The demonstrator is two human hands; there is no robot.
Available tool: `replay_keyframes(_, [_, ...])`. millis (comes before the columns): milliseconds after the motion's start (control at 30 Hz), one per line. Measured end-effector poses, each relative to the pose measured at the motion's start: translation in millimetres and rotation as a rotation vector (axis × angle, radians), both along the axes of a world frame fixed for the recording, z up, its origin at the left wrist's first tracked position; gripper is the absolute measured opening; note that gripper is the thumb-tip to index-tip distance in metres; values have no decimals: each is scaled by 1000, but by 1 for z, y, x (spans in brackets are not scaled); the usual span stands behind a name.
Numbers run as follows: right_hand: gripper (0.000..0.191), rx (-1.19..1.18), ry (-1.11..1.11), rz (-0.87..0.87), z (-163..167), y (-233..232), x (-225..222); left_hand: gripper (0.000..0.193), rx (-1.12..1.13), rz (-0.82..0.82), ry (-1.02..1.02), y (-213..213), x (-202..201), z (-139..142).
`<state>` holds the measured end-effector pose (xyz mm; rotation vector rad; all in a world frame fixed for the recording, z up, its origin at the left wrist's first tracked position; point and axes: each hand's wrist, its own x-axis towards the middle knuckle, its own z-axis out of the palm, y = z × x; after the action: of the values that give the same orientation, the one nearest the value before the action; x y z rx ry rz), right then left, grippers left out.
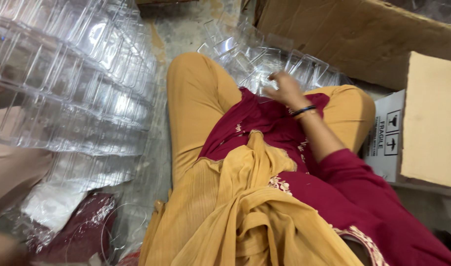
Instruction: The person sits on the floor and assembles clear plastic boxes, fitting lids onto bases one at a time by hand. They take box parts from open cardboard boxes, snap each pair together, and stack the finished boxes in a pile beside them.
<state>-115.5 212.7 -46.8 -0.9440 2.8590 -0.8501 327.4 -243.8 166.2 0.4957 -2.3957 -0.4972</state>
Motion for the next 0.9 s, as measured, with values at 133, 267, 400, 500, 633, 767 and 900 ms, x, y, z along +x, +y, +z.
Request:
replay_keyframes(133, [40, 195, -34, -5, -23, -25, 27, 59, 100, -451, -26, 73, -93, -5])
replay_keyframes(267, [21, 108, -105, -50, -1, -17, 47, 39, 391, -702, -52, 138, -206, -76])
replay_keyframes(400, [22, -220, -413, -136, 55, 0, 72, 84, 1665, -396, -411, 211, -303, -169])
replay_keyframes(500, [23, -365, -638, 93, 86, 0, 107, 94, 1925, -446, -401, 256, -328, -210])
replay_keyframes(633, [23, -777, -909, 148, 87, 10, 84, 70, 2087, -554, -155, 255, -335, -214])
replay_keyframes(767, [49, -94, 64, -312, 41, 14, 1, 50, 2234, -560, 101, 211, -324, -188])
replay_keyframes(900, [70, 163, -137, -362, -7, -12, -17, 57, 2579, -633, -4, 198, -301, -171])
